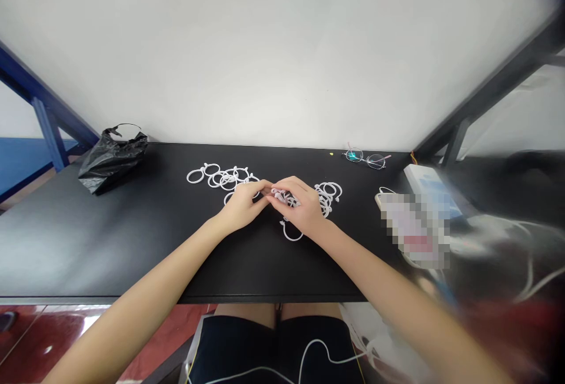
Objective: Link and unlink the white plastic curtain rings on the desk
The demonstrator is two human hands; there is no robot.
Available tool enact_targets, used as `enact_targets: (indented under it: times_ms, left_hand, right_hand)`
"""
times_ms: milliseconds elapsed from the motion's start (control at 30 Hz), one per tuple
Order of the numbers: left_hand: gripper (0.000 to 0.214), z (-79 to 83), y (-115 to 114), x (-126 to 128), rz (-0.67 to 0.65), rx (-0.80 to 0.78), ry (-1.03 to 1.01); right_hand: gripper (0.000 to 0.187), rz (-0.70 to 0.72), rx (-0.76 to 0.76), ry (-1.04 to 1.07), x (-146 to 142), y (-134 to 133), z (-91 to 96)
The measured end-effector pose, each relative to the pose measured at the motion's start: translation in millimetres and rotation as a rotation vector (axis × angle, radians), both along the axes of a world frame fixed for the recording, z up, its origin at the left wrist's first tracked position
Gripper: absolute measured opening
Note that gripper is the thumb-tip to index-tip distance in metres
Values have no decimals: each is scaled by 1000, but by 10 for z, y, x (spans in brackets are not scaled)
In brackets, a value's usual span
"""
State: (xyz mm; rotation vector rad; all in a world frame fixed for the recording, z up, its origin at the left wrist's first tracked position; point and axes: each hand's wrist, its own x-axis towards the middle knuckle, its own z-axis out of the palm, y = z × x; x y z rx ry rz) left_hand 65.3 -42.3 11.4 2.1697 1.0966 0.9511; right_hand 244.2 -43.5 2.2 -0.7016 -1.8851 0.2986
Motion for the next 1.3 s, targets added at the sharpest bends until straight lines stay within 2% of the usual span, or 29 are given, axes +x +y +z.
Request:
enact_targets:
  times_ms: [300, 600, 833, 1133, 1300]
  left_hand:
    - [19, 7, 38, 20, 40, -136, -194]
    - [28, -3, 70, 20, -18, -329, -428]
    - [31, 16, 65, 29, 8, -410, -477]
    - [33, 53, 43, 32, 22, -449, -429]
    - [34, 48, 48, 39, 6, -468, -407]
  right_hand:
    - [5, -79, -8, 48, -2, -17, 63]
    - [14, -120, 1, 89, 20, 6, 43]
    - [16, -152, -7, 157, 36, 13, 77]
    - [11, -209, -347, 394, 57, 29, 106]
    - [13, -184, -460, 477, 52, 43, 111]
